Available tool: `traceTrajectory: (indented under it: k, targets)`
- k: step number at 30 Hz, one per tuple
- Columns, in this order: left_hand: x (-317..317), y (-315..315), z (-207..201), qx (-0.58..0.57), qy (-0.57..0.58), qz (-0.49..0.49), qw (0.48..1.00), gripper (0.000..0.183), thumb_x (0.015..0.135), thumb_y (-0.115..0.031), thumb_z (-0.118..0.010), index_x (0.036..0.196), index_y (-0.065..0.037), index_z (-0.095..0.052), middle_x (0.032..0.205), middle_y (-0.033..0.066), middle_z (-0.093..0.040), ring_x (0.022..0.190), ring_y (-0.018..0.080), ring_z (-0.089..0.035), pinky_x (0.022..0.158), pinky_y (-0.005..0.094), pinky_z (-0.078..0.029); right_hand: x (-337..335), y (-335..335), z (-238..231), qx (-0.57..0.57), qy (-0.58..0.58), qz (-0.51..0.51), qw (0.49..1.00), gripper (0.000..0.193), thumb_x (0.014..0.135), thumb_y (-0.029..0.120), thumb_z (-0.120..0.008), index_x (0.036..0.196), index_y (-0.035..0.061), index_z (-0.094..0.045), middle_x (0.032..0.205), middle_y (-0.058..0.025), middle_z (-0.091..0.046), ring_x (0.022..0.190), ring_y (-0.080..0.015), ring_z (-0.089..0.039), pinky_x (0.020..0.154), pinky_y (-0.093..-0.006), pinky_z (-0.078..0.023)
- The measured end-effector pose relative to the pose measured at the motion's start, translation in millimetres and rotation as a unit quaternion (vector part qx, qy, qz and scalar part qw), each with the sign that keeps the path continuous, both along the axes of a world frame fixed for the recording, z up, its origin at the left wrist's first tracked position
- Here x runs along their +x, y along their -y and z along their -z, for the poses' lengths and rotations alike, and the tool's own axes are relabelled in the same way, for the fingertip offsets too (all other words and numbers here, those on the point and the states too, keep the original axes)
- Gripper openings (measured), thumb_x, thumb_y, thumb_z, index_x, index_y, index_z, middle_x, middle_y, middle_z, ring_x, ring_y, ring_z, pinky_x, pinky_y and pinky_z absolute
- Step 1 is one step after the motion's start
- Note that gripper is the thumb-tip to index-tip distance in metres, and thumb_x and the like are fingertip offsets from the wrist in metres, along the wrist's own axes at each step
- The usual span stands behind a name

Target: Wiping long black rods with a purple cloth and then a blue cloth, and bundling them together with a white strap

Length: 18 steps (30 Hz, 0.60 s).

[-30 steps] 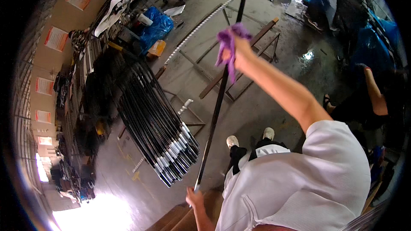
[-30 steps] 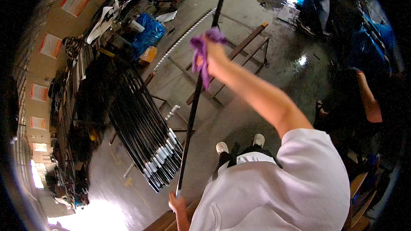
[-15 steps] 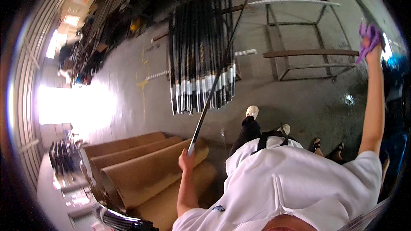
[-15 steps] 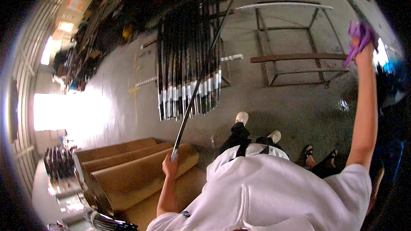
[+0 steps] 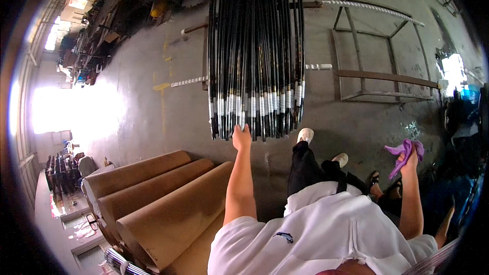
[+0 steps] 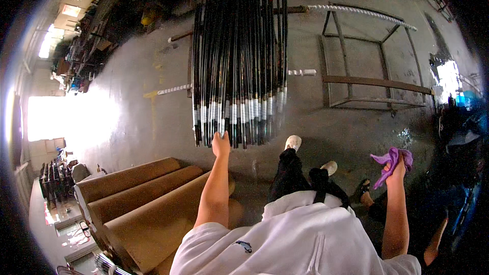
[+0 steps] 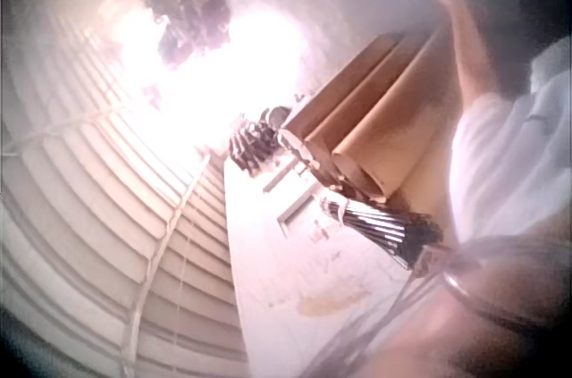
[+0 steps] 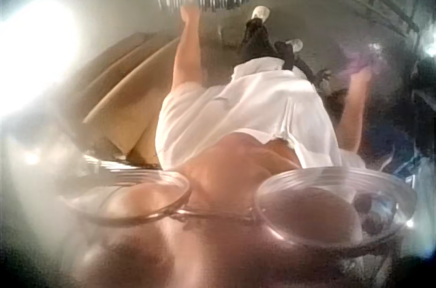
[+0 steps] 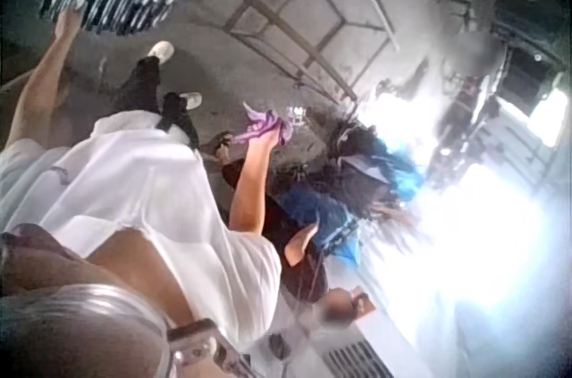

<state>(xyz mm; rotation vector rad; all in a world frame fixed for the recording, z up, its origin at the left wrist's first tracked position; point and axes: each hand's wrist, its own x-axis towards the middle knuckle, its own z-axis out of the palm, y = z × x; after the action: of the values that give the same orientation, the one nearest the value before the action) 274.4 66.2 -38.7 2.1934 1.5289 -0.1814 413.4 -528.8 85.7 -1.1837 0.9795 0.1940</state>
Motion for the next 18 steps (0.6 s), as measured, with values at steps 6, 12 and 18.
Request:
traceTrajectory:
  k: [6,12,18]
  targets:
    - [35.3,-21.1,22.4,0.087,0.042,0.074,0.993,0.033,0.078,-0.021,-0.058,0.106,-0.004,-0.048,0.101,0.0148,-0.054,0.091,0.0334,-0.054,0.074,0.0418,-0.046,-12.9,-12.4,-4.3,-0.12,-0.044,0.012,0.992,0.029,0.084,0.041,-0.053,0.069,0.0152,-0.053,0.046,0.0003,-0.039,0.037,-0.0111,-0.037,0.034,-0.0238,-0.027]
    - [39.6,-28.2,24.1,0.062,-0.044,0.145,0.986,0.044,0.076,-0.014,-0.059,0.116,-0.005,-0.043,0.114,0.0121,-0.046,0.107,0.0287,-0.045,0.087,0.0369,-0.043,-40.4,-42.0,5.0,-0.105,-0.055,0.002,0.993,0.03,0.084,0.038,-0.054,0.066,0.0134,-0.053,0.048,-0.0004,-0.042,0.038,-0.012,-0.038,0.038,-0.0259,-0.03]
    - [51.7,-23.8,0.8,0.019,-0.052,0.125,0.991,0.048,0.076,-0.01,-0.06,0.12,-0.006,-0.041,0.12,0.013,-0.043,0.112,0.0287,-0.042,0.093,0.0358,-0.04,-60.2,-48.2,8.8,-0.067,-0.055,0.059,0.994,0.027,0.084,0.037,-0.054,0.074,0.0124,-0.055,0.05,-0.0007,-0.043,0.039,-0.0125,-0.038,0.037,-0.0261,-0.031]
